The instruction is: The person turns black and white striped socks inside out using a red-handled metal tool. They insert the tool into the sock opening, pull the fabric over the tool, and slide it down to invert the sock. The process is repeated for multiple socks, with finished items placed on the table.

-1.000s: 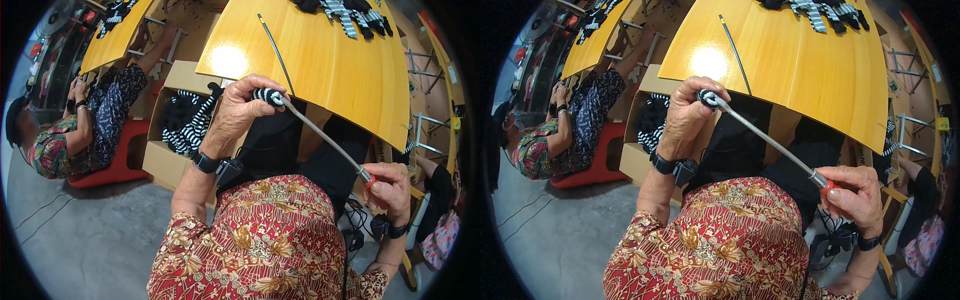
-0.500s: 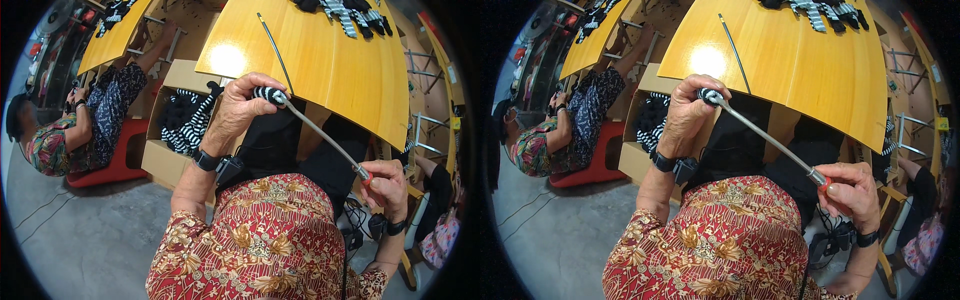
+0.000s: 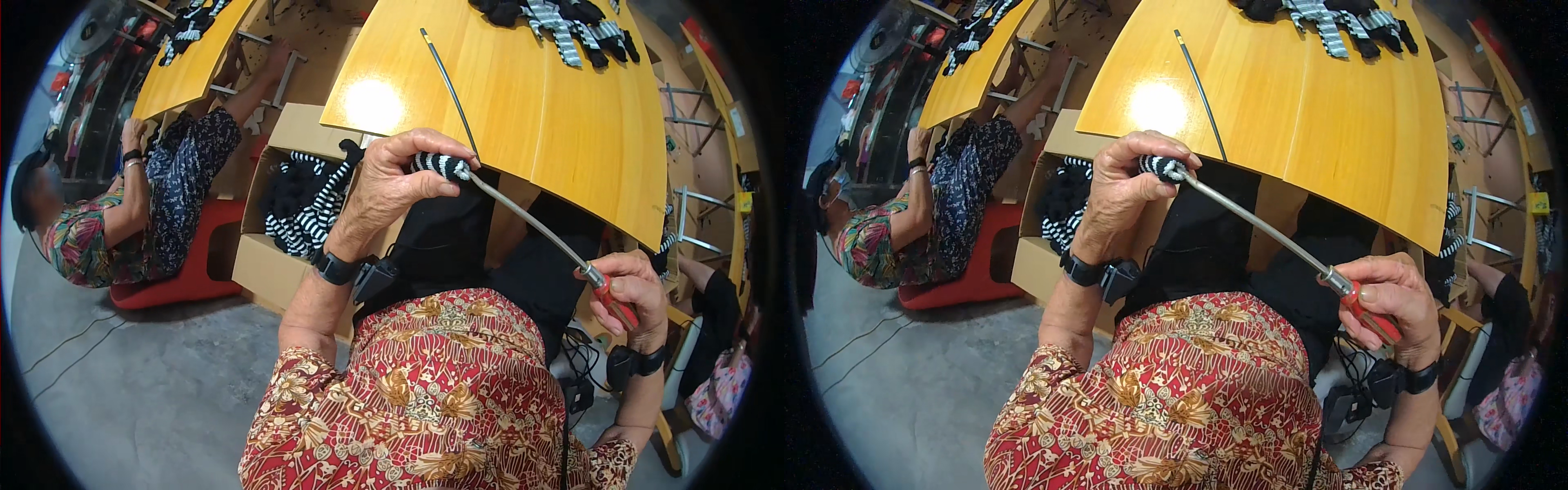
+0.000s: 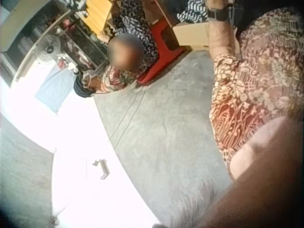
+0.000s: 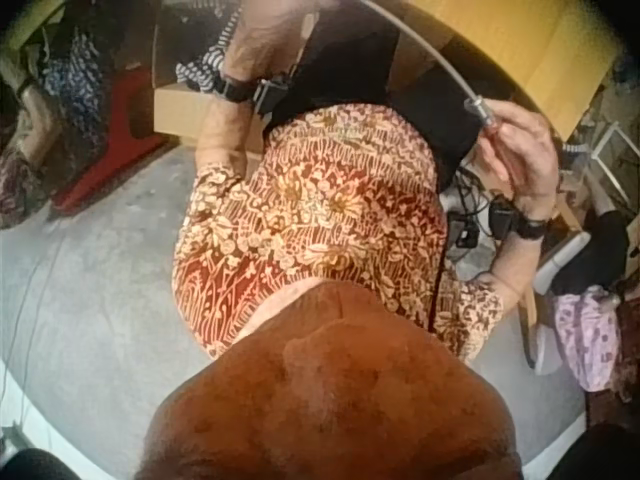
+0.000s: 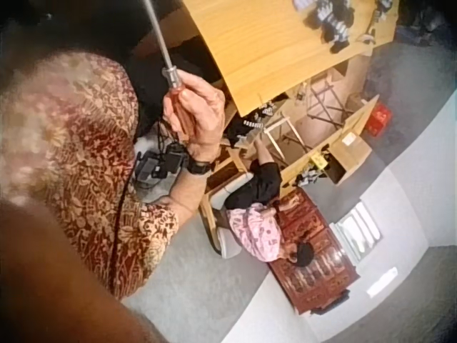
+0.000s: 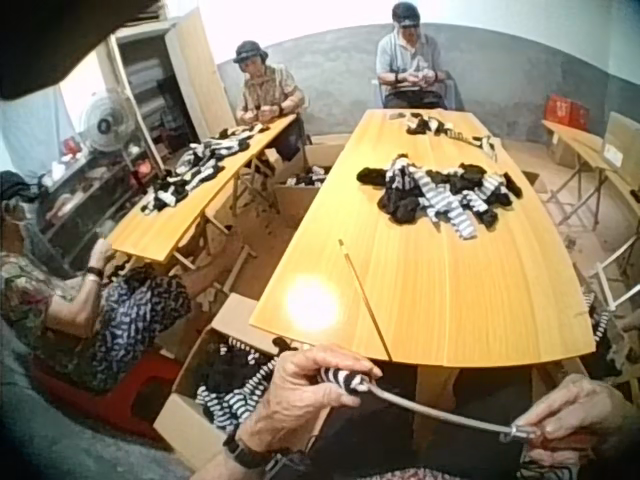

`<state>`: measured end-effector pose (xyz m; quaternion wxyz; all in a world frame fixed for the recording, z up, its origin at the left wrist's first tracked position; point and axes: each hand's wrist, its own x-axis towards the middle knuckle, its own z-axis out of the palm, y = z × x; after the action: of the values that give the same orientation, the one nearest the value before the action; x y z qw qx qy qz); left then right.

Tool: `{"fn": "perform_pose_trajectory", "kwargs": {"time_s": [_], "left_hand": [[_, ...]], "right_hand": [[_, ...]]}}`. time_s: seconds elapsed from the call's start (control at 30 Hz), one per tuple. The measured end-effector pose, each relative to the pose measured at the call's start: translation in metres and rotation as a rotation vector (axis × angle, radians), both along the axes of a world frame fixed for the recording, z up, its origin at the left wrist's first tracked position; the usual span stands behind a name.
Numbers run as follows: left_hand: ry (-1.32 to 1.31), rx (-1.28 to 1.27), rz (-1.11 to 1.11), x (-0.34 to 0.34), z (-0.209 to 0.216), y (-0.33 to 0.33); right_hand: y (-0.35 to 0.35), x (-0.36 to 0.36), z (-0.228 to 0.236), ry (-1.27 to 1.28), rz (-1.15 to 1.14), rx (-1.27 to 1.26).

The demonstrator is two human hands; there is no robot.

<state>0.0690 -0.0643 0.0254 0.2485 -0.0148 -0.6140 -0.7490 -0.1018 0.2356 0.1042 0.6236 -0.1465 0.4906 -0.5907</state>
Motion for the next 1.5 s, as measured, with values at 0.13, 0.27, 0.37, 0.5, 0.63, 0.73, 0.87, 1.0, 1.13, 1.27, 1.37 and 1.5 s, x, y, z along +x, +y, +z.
{"fn": "perform_pose_trajectory", "kwargs": {"time_s": [0.13, 0.27, 0.37, 0.5, 0.63, 0.73, 0.87, 1.0, 1.13, 1.27, 1.37, 1.5], "left_hand": [[-0.021, -0.026, 0.175, -0.002, 0.006, 0.007], [0.054, 0.252, 0.277, -0.013, -0.005, 0.021], [0.044, 0.267, 0.241, -0.012, -0.004, 0.022], [-0.013, 0.227, 0.217, -0.013, -0.001, 0.023], [-0.080, 0.187, 0.139, -0.010, -0.003, 0.032], [0.000, 0.175, 0.183, -0.011, -0.009, 0.028], [0.029, -0.037, 0.250, -0.012, -0.013, 0.019], [-0.059, 0.273, 0.245, -0.010, -0.002, 0.016], [0.097, 0.980, 0.012, -0.017, -0.012, 0.005], [0.200, 1.331, -0.092, -0.025, -0.009, -0.001], [0.235, 1.290, -0.054, -0.031, -0.017, -0.005], [0.187, 1.254, 0.011, -0.034, -0.018, -0.001]], "right_hand": [[-0.001, 0.027, -0.007, 0.194, -0.096, 0.018], [-0.016, 0.067, -0.020, 0.409, -0.155, 0.013], [-0.021, 0.076, -0.034, 0.524, -0.167, -0.065], [-0.022, 0.074, -0.042, 1.030, -0.128, -0.127], [-0.030, 0.074, -0.039, 1.253, -0.225, -0.093], [-0.020, 0.067, -0.037, 1.306, -0.297, -0.082], [-0.010, 0.054, -0.026, 1.534, -0.299, -0.048], [-0.007, 0.054, -0.029, 1.343, -0.307, -0.001], [-0.019, 0.063, -0.022, 0.958, -0.487, 0.014], [-0.019, 0.062, -0.028, 1.202, -0.196, -0.043], [-0.021, 0.069, -0.035, 1.177, -0.133, -0.078], [-0.026, 0.076, -0.042, 1.140, -0.132, -0.109]]}}
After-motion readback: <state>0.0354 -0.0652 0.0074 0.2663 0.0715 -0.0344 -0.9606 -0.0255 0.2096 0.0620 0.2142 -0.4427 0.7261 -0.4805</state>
